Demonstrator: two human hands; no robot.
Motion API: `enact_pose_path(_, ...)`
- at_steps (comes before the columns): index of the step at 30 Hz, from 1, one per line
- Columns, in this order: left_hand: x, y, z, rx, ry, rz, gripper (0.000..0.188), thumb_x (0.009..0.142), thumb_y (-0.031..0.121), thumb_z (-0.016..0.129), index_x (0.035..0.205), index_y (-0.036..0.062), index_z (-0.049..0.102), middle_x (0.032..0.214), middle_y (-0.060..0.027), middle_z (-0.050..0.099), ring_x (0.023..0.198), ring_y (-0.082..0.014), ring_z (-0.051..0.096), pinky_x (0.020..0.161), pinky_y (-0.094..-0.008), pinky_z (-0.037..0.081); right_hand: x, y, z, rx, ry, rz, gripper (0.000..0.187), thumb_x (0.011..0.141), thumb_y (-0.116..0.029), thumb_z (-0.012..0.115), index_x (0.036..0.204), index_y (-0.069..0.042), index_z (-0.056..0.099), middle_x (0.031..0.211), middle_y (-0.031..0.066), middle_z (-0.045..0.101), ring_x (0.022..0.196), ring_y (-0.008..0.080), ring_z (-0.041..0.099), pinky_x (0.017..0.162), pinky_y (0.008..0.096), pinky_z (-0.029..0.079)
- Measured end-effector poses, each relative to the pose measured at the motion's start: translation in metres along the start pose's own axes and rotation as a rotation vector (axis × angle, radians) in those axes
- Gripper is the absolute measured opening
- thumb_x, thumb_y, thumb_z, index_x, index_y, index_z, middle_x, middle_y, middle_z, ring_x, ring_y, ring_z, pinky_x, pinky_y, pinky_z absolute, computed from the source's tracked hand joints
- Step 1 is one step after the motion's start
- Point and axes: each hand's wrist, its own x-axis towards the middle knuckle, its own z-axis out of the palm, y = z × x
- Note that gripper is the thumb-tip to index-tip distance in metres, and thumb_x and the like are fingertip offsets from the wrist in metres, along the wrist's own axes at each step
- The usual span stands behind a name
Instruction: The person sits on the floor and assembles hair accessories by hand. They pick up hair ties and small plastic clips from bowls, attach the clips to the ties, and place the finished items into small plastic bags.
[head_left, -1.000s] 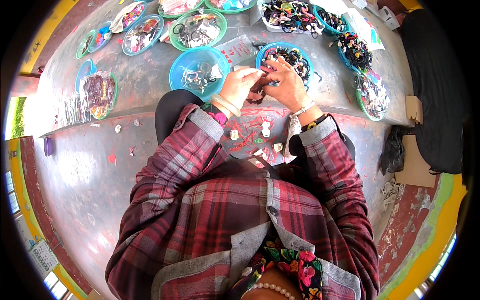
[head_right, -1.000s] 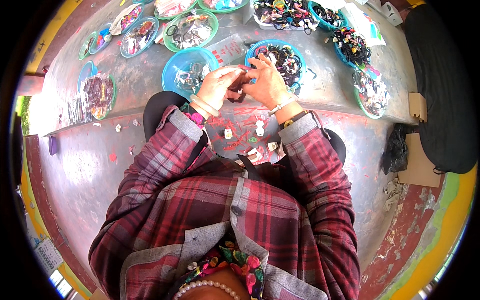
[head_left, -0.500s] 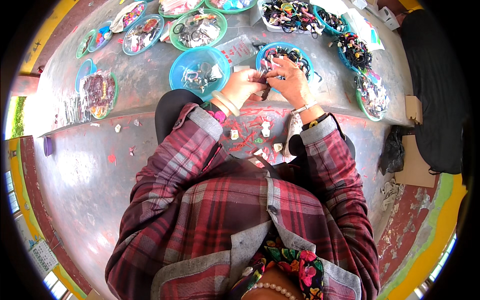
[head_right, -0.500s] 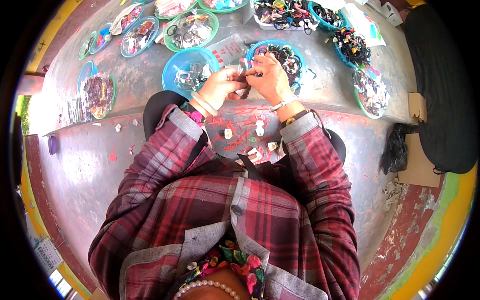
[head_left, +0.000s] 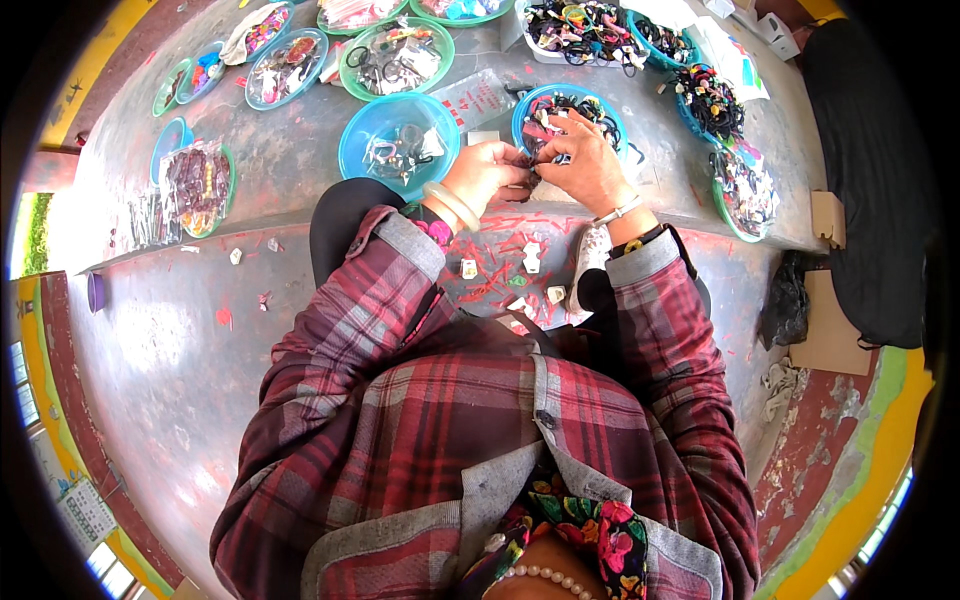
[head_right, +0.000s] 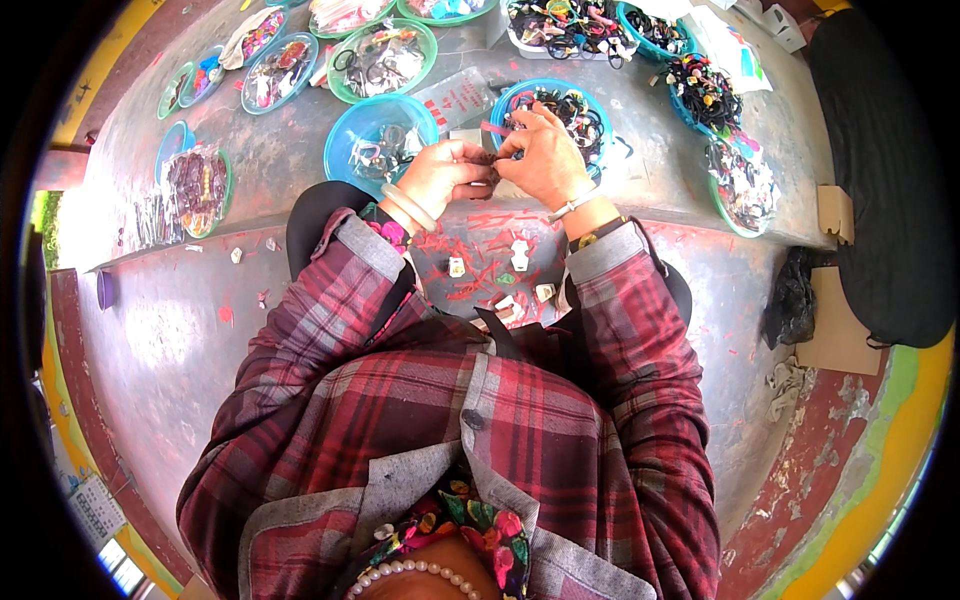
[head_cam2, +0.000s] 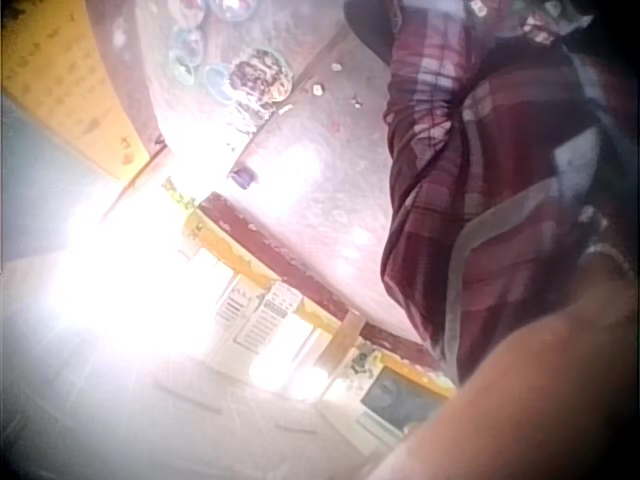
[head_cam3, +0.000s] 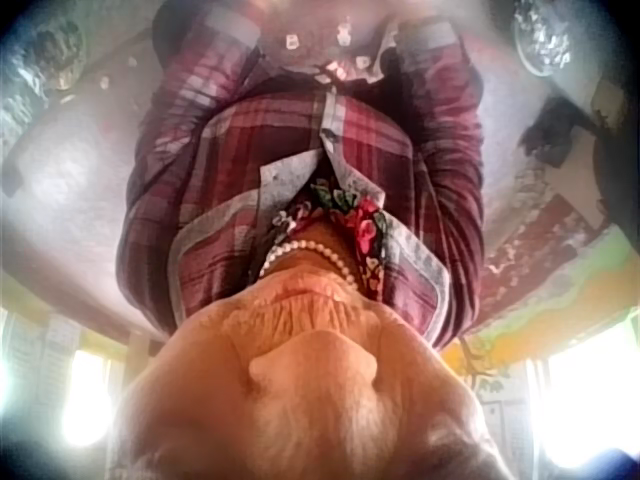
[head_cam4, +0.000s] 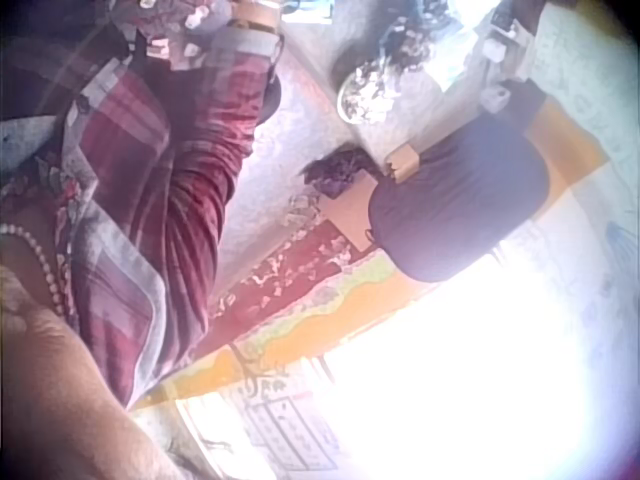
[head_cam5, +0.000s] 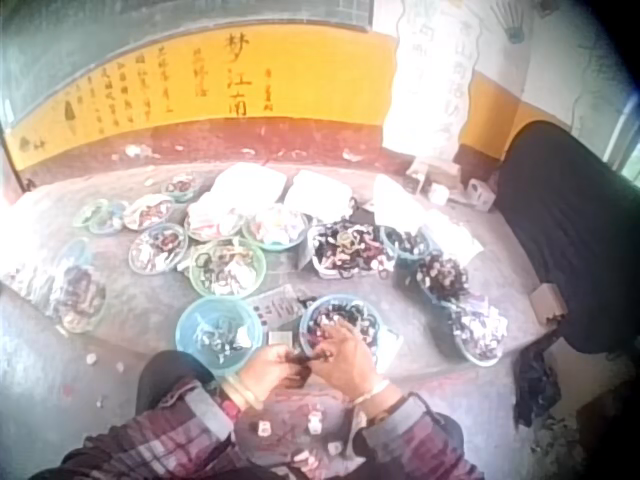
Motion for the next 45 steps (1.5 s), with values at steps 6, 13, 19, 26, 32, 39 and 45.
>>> enact_pose_path(6, -0.004, 0.003, 0.004, -0.018, -0.072, -0.039, 0.022, 0.084, 0.006, 0.055, 0.104, -0.0033, 0.057, 0.093, -0.0091, 0.062, 0.083, -0.0173, 0.062, 0.075, -0.0286, 0.051, -0.002, -0.001, -0.005, -0.019, -0.076, -0.039, 0.015, 0.062, -0.019, 0.065, 0.075, -0.013, 0.07, 0.122, 0.015, 0.051, 0.122, 0.0369, 0.037, 0.102, 0.0372, 0.032)
enact_pose_path(13, -0.004, 0.003, 0.007, 0.02, -0.034, -0.046, 0.02, 0.084, 0.005, 0.054, 0.102, -0.004, 0.057, 0.095, -0.0093, 0.062, 0.083, -0.0164, 0.062, 0.076, -0.0279, 0.051, -0.004, -0.001, -0.008, -0.039, -0.147, -0.008, 0.014, 0.063, -0.018, 0.064, 0.075, -0.013, 0.07, 0.123, 0.0165, 0.05, 0.122, 0.0373, 0.037, 0.103, 0.0373, 0.03)
enact_pose_path(19, -0.002, 0.003, 0.005, -0.078, -0.022, -0.026, 0.02, 0.083, 0.001, 0.053, 0.102, -0.0053, 0.055, 0.095, -0.0105, 0.061, 0.083, -0.0171, 0.062, 0.077, -0.027, 0.051, -0.001, -0.005, -0.004, 0.063, -0.045, -0.016, 0.015, 0.064, -0.017, 0.063, 0.077, -0.012, 0.069, 0.125, 0.0172, 0.049, 0.123, 0.038, 0.036, 0.101, 0.0391, 0.033)
enact_pose_path(26, -0.002, 0.002, 0.003, -0.185, -0.095, -0.011, 0.026, 0.084, 0.0, 0.051, 0.109, -0.0069, 0.051, 0.1, -0.0131, 0.059, 0.09, -0.0216, 0.061, 0.082, -0.0304, 0.05, -0.002, -0.002, -0.003, 0.064, -0.105, -0.075, 0.014, 0.067, -0.018, 0.061, 0.077, -0.012, 0.069, 0.125, 0.0179, 0.048, 0.123, 0.0383, 0.035, 0.101, 0.0398, 0.033)
enact_pose_path(32, 0.0, 0.0, 0.002, -0.282, -0.136, -0.059, 0.028, 0.087, 0.005, 0.051, 0.111, -0.0092, 0.05, 0.103, -0.0151, 0.059, 0.093, -0.0237, 0.06, 0.084, -0.0331, 0.05, -0.002, 0.003, 0.002, -0.039, -0.12, -0.173, 0.017, 0.072, -0.018, 0.056, 0.078, -0.007, 0.068, 0.122, 0.019, 0.05, 0.121, 0.0378, 0.038, 0.101, 0.04, 0.033)
enact_pose_path(39, 0.0, -0.001, 0.002, -0.276, -0.035, -0.025, 0.025, 0.088, 0.008, 0.051, 0.105, -0.0099, 0.054, 0.102, -0.016, 0.06, 0.091, -0.0234, 0.061, 0.083, -0.0327, 0.051, -0.001, 0.003, 0.003, -0.048, -0.071, -0.173, 0.02, 0.074, -0.019, 0.056, 0.077, -0.003, 0.066, 0.116, 0.02, 0.053, 0.117, 0.0388, 0.042, 0.099, 0.0401, 0.034)
enact_pose_path(45, 0.001, -0.002, 0.003, -0.294, 0.054, 0.033, 0.022, 0.088, 0.007, 0.051, 0.102, -0.009, 0.056, 0.101, -0.0151, 0.06, 0.091, -0.022, 0.061, 0.082, -0.0301, 0.051, 0.0, -0.001, 0.001, -0.025, -0.035, -0.133, 0.019, 0.073, -0.021, 0.059, 0.077, -0.004, 0.067, 0.115, 0.0197, 0.054, 0.116, 0.0396, 0.042, 0.097, 0.0411, 0.036)
